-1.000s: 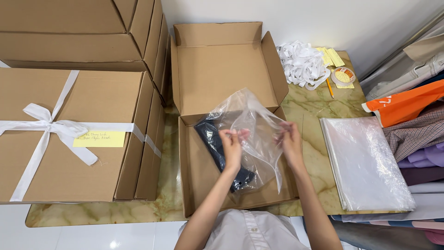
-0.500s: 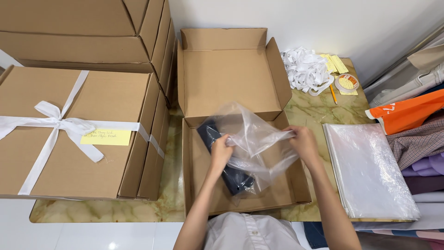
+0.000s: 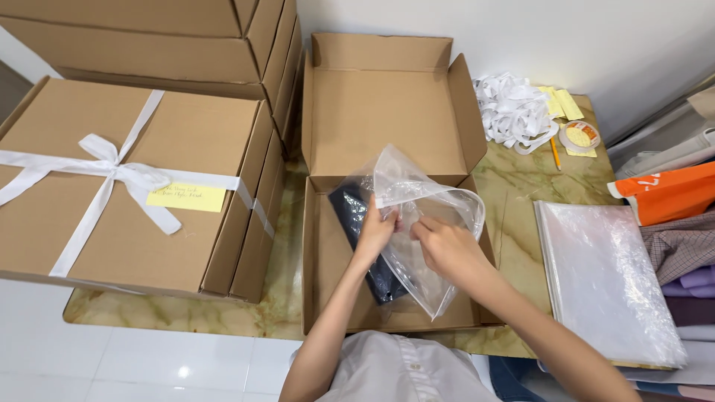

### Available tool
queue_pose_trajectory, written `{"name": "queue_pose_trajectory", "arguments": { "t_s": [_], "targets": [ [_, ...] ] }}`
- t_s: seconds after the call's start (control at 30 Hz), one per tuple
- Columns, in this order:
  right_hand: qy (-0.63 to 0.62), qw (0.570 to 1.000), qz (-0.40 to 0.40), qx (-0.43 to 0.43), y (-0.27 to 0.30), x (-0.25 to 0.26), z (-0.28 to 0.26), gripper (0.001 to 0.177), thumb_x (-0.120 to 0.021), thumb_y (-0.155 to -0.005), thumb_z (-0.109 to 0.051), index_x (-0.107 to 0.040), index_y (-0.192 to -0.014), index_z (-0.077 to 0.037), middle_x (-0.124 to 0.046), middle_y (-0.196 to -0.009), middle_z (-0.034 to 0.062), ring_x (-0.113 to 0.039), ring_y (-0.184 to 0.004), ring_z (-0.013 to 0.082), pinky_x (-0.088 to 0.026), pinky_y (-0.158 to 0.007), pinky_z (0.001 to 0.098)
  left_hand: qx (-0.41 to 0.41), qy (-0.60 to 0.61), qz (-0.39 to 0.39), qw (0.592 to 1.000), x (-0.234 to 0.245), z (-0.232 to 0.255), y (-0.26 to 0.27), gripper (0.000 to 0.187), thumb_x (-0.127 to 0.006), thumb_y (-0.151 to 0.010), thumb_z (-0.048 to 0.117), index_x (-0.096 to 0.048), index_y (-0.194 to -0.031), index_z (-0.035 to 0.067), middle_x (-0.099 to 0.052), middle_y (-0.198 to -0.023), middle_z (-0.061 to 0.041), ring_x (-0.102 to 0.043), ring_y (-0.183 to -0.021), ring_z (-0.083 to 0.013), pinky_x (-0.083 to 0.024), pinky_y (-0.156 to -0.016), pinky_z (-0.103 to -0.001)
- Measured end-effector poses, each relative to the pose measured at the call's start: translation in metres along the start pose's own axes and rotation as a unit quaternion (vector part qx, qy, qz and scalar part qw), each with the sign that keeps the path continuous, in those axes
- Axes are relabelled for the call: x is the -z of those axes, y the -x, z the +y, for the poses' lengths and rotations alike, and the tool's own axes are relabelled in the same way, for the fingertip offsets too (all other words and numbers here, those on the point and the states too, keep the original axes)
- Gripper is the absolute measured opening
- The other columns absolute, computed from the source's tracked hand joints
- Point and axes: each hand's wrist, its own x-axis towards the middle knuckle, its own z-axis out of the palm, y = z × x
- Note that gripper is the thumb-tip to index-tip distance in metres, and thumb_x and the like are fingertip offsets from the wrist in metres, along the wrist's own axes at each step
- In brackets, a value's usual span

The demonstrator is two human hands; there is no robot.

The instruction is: Packing a garment into a plastic-lined cardboard box and stacking it on a pile.

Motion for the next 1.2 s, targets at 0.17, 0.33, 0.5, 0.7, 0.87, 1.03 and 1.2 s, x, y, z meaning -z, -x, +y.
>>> {"name": "queue_pose_trajectory", "arguments": {
  "t_s": [0.17, 0.33, 0.5, 0.7, 0.87, 1.03, 1.2],
  "targets": [
    [0.006, 0.965, -0.229, -0.126, -0.058, -0.130, 0.068, 0.026, -0.060, -0.085, -0.014, -0.074, -0.106, -0.008, -0.073, -0.101, 0.0149, -0.074, -0.095, 0.0337, -0.060, -0.074, 0.0455, 0.044, -0.027, -0.014, 0.999, -0.009, 0.043, 0.029, 0.059, -0.060, -0.095, 0.020, -0.040, -0.148, 0.004, -0.056, -0.137, -0.031, -0.056, -0.126, -0.0385, -0.046, -0.106, -0.051],
    [-0.108, 0.948, -0.266, -0.138, -0.082, -0.147, 0.059, 0.035, -0.068, -0.081, -0.021, -0.073, -0.111, -0.004, -0.073, -0.109, 0.0209, -0.071, -0.107, 0.0374, -0.057, -0.086, 0.0481, -0.014, 0.288, -0.124, 0.950, 0.002, 0.074, 0.058, 0.032, -0.069, -0.098, 0.020, -0.057, -0.127, 0.011, -0.064, -0.096, -0.001, -0.061, -0.088, -0.0075, -0.056, -0.079, -0.024],
    [-0.185, 0.943, -0.237, -0.143, -0.087, -0.148, 0.026, 0.055, -0.077, -0.074, -0.029, -0.066, -0.120, -0.002, -0.068, -0.119, 0.0222, -0.065, -0.115, 0.0382, -0.052, -0.096, 0.0470, -0.083, 0.350, -0.184, 0.915, 0.017, 0.038, 0.041, 0.044, -0.056, -0.105, 0.024, -0.051, -0.141, -0.001, -0.064, -0.128, -0.010, -0.064, -0.114, -0.0153, -0.055, -0.098, -0.031],
    [-0.279, 0.927, -0.194, -0.159, -0.091, -0.164, -0.003, 0.081, -0.087, -0.066, -0.039, -0.057, -0.131, 0.000, -0.063, -0.130, 0.0239, -0.059, -0.125, 0.0392, -0.047, -0.107, 0.0458, -0.077, 0.361, -0.189, 0.910, 0.027, 0.056, 0.051, 0.040, -0.054, -0.106, 0.022, -0.059, -0.131, -0.010, -0.069, -0.117, -0.014, -0.070, -0.105, -0.0165, -0.057, -0.096, -0.031],
    [-0.355, 0.905, -0.153, -0.176, -0.076, -0.201, 0.006, 0.105, -0.096, -0.059, -0.047, -0.049, -0.140, 0.001, -0.058, -0.139, 0.0253, -0.054, -0.134, 0.0401, -0.042, -0.116, 0.0448, -0.062, 0.246, -0.096, 0.962, 0.045, 0.038, 0.030, 0.047, -0.046, -0.109, 0.031, -0.055, -0.139, -0.004, -0.068, -0.122, -0.024, -0.067, -0.114, -0.0283, -0.054, -0.099, -0.037],
    [-0.279, 0.873, -0.344, -0.202, -0.078, -0.225, -0.001, 0.129, -0.092, -0.047, -0.073, -0.045, -0.143, -0.002, -0.058, -0.138, 0.0297, -0.057, -0.130, 0.0429, -0.049, -0.110, 0.0472, 0.017, -0.022, 0.165, 0.986, 0.088, -0.086, -0.009, 0.042, -0.060, -0.103, 0.028, -0.058, -0.129, -0.005, -0.058, -0.129, -0.034, -0.058, -0.125, -0.0429, -0.048, -0.105, -0.049],
    [-0.235, 0.870, -0.366, -0.233, -0.076, -0.167, -0.037, 0.138, -0.090, -0.043, -0.078, -0.039, -0.146, -0.003, -0.057, -0.137, 0.0318, -0.060, -0.125, 0.0436, -0.053, -0.104, 0.0485, 0.222, 0.011, 0.040, 0.974, 0.089, -0.122, -0.010, 0.078, -0.050, -0.106, 0.046, -0.022, -0.157, -0.006, -0.040, -0.152, -0.034, -0.048, -0.138, -0.0419, -0.048, -0.104, -0.056]
  ]
}}
